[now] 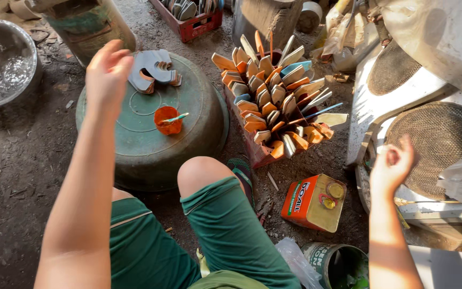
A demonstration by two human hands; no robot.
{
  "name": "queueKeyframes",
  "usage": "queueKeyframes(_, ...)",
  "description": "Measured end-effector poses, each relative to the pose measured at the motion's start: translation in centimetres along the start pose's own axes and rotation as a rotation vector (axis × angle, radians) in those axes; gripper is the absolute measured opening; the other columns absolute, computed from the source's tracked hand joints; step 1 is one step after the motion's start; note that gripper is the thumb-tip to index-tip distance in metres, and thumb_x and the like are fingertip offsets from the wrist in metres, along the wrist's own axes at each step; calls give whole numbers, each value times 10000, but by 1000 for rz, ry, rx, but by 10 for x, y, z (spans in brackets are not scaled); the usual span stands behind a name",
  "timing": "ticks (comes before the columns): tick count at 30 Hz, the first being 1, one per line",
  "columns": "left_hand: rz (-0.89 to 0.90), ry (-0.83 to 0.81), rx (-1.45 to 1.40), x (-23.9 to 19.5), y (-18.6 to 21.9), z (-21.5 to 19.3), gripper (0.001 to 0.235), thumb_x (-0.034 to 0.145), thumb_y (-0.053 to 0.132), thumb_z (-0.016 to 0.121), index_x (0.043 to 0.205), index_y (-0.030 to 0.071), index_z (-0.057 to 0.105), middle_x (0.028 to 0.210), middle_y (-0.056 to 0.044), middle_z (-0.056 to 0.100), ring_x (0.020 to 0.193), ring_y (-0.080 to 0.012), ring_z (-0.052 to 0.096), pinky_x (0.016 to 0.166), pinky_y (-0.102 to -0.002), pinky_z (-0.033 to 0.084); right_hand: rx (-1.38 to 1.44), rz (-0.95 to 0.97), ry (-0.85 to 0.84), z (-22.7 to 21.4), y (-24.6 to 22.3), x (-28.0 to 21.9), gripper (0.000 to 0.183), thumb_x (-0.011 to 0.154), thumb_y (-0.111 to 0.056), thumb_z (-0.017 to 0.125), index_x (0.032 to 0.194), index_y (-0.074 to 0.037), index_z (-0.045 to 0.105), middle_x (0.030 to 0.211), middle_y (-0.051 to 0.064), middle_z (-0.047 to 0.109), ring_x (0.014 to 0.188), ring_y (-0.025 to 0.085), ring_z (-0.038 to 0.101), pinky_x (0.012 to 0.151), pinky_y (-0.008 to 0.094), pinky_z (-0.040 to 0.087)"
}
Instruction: The person sits on the ground and paints curved metal parts orange using a small brush. They dip the brush into a small container of paint, apply it to each part, and place the finished pieces into a red crate.
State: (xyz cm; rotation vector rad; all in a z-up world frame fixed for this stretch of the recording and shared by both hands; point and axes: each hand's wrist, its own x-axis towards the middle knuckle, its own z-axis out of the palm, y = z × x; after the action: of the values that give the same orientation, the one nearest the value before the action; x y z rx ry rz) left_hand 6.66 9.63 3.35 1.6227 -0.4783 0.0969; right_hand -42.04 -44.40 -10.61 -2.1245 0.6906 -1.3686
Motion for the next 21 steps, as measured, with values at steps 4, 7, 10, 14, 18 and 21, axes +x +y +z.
queueKeyframes(4,-141,155,-169,-32,-35,-55,457,1040,74,632,1452,-61,489,1137,-163,521,1027,-181,513,797,-306,391,-105,-30,17,-2,-48,19,429,1068,105,660,1468,-25,572,1387,144,485,1112,169,632,986,301,522)
queueKeyframes(7,-622,257,-46,-35,-70,-60,646,922,263,705,1512,125,481,1348,-95,631,1096,-202,655,882,-424,541,31,-84,-95,45,-116,35,363,1041,61,712,1387,3,615,1383,140,534,1147,176,626,955,299,530)
queueKeyframes(10,-614,88,-470,-42,-98,-61,607,932,427,683,1448,145,531,1323,-78,626,1219,-267,612,1043,-542,475,167,-173,-385,112,-208,39,255,1017,6,754,1263,-3,685,1270,105,670,1127,169,661,938,291,538)
queueKeyframes(14,-719,131,-595,-34,-112,-44,700,901,582,613,1465,180,514,1337,-64,632,1239,-265,596,1058,-541,418,349,-189,-661,211,-330,24,274,947,-121,809,1204,-53,746,1038,50,757,928,123,711,827,261,541)
queueKeyframes(18,-703,53,-679,-38,-117,-36,805,909,676,516,1535,177,438,1399,-70,609,1282,-262,570,1064,-562,428,237,-297,-890,309,-396,5,330,916,-283,837,1173,-87,775,875,86,734,759,144,672,724,304,534)
queueKeyframes(21,-707,-77,-675,-33,-110,-37,897,910,766,373,1548,137,424,1420,-79,632,1329,-259,572,1075,-593,425,357,-491,-878,387,-406,-18,366,918,-278,834,1202,-66,743,971,130,711,841,176,661,772,309,531)
